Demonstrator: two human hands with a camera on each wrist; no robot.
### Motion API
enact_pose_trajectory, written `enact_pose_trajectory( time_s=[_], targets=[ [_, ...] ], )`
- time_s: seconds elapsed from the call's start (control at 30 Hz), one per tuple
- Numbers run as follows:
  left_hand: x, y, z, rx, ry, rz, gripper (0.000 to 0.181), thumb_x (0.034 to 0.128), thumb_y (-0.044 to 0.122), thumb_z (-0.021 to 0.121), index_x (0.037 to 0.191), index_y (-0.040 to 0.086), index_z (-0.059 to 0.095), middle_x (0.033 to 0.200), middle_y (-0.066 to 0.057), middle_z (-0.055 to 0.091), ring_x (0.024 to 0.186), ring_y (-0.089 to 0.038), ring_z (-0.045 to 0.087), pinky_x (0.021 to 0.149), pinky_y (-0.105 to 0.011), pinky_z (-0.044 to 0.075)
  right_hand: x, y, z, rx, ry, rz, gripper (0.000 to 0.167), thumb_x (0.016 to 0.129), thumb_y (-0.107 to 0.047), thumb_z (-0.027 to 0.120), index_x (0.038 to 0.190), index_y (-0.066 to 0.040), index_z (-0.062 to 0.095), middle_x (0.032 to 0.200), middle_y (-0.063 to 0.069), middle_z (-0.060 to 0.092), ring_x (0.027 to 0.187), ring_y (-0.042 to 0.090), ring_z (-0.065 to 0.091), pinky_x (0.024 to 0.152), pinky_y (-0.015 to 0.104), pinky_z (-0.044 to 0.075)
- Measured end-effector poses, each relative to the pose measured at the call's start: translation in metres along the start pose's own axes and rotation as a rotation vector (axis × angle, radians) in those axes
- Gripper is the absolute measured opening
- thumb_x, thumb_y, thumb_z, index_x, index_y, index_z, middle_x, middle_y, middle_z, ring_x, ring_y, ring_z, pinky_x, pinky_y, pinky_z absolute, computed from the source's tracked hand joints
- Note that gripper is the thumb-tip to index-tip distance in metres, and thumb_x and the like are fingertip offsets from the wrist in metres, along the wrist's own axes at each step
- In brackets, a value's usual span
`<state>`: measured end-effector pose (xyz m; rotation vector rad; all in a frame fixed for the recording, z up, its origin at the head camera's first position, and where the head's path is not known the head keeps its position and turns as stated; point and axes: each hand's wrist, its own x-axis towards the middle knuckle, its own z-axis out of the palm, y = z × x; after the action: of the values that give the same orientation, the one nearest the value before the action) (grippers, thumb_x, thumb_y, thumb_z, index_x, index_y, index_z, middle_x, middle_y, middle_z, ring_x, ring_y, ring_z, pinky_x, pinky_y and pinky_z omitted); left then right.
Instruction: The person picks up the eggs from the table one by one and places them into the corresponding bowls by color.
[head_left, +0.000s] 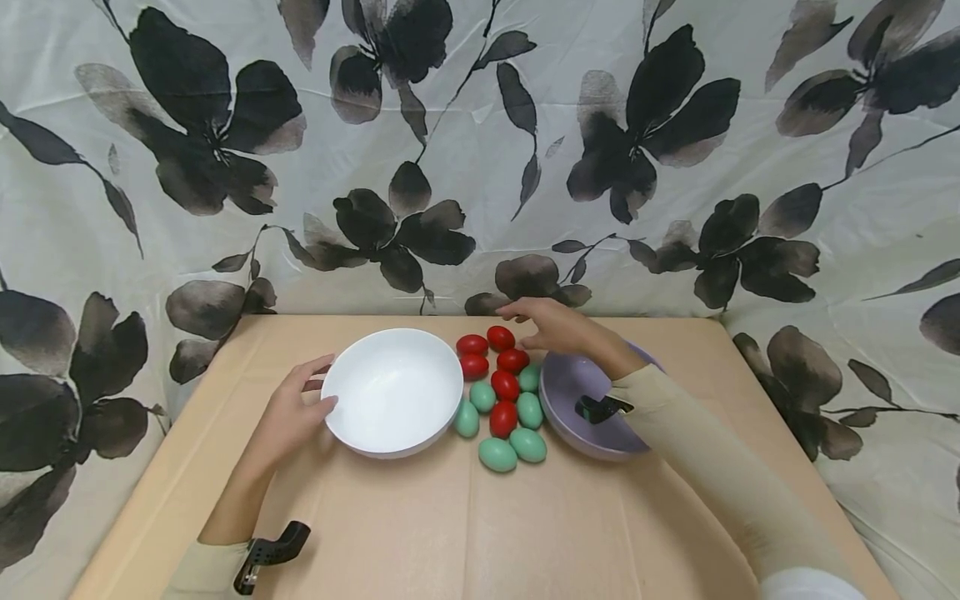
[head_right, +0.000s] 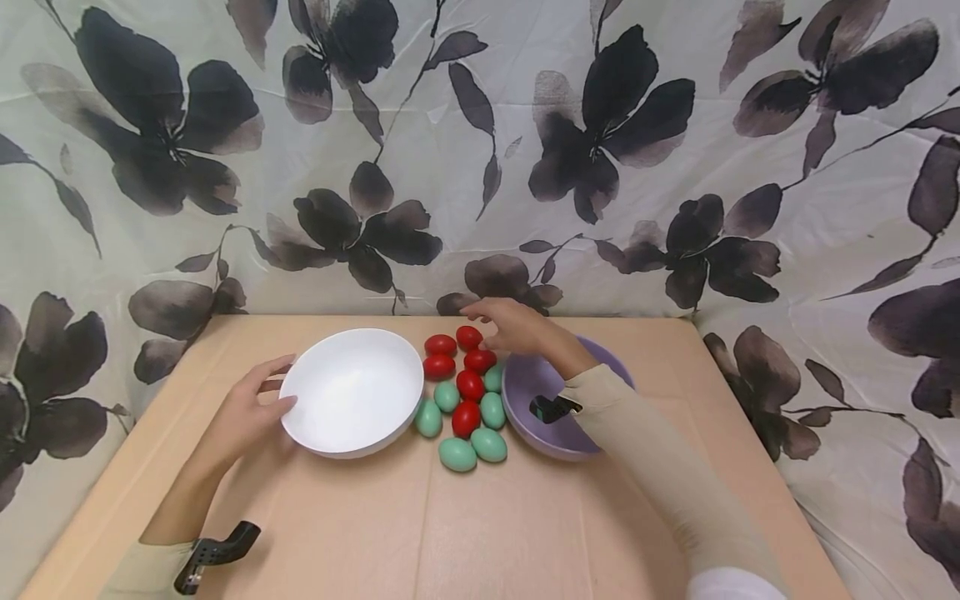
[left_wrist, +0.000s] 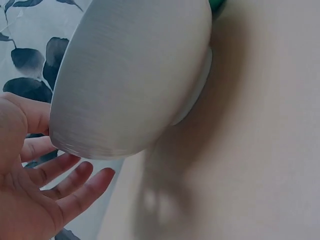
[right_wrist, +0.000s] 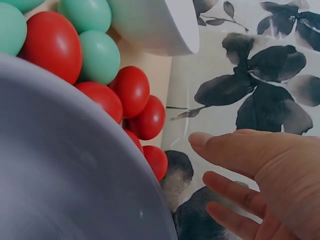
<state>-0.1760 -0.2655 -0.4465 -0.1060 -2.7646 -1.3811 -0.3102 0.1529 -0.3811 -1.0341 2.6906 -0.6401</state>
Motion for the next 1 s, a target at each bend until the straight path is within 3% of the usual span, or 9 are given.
enact_pose_trajectory(
  time_s=[0.07,0.17,0.3,0.5,0.67,1.0],
  targets=[
    [-0.001,0.001,-0.002,-0.026,-0.007,-0.031,0.061,0.0961,0.006,0.061,0.154,0.004,0.040,0.150,-0.024,0.045,0.131,-0.045,0.050,0.101,-0.056,0.049,0.004,0.003,0.001,0.025,-0.021,0.012,0.058,0.089,-0.002,0.073,0.144,-0.006,0.055,0.142,0.011,0.060,0.127,0.031,0.059,0.104,0.044,0.051],
    [-0.001,0.003,-0.004,-0.065,-0.019,-0.067,0.060,0.0957,0.005,0.058,0.153,0.003,0.040,0.151,-0.022,0.046,0.131,-0.044,0.051,0.092,-0.037,0.056,0.009,0.008,0.002,0.058,-0.048,0.029,0.058,0.090,-0.002,0.071,0.145,-0.009,0.055,0.142,0.011,0.060,0.127,0.032,0.060,0.102,0.044,0.052],
    [-0.001,0.006,-0.006,-0.116,-0.033,-0.114,0.061,0.0924,0.002,0.054,0.152,0.002,0.042,0.151,-0.023,0.047,0.132,-0.043,0.052,0.080,-0.020,0.054,0.017,0.014,0.001,0.078,-0.064,0.033,0.058,0.089,-0.001,0.072,0.144,-0.008,0.056,0.139,0.013,0.061,0.125,0.032,0.061,0.103,0.048,0.051],
    [0.002,0.008,-0.006,-0.162,-0.039,-0.140,0.062,0.0910,0.000,0.054,0.152,0.001,0.042,0.147,-0.027,0.049,0.131,-0.044,0.052,0.078,-0.019,0.054,0.028,0.022,0.002,0.111,-0.092,0.024,0.055,0.087,0.001,0.071,0.140,-0.005,0.059,0.136,0.018,0.062,0.124,0.035,0.061,0.106,0.052,0.048],
    [0.003,0.009,-0.007,-0.151,-0.038,-0.146,0.063,0.0905,0.000,0.055,0.152,0.001,0.042,0.147,-0.028,0.049,0.131,-0.045,0.052,0.078,-0.019,0.054,0.036,0.026,0.005,0.149,-0.103,0.037,0.051,0.087,0.002,0.071,0.137,-0.009,0.063,0.136,0.017,0.063,0.124,0.035,0.060,0.105,0.047,0.050],
    [0.002,0.010,-0.006,-0.141,-0.048,-0.136,0.063,0.0909,0.000,0.057,0.152,0.001,0.041,0.149,-0.028,0.046,0.131,-0.046,0.051,0.079,-0.023,0.056,0.050,0.033,0.012,0.141,-0.126,0.128,0.046,0.089,-0.009,0.075,0.134,-0.014,0.066,0.137,0.014,0.064,0.126,0.035,0.059,0.103,0.044,0.052]
  ],
)
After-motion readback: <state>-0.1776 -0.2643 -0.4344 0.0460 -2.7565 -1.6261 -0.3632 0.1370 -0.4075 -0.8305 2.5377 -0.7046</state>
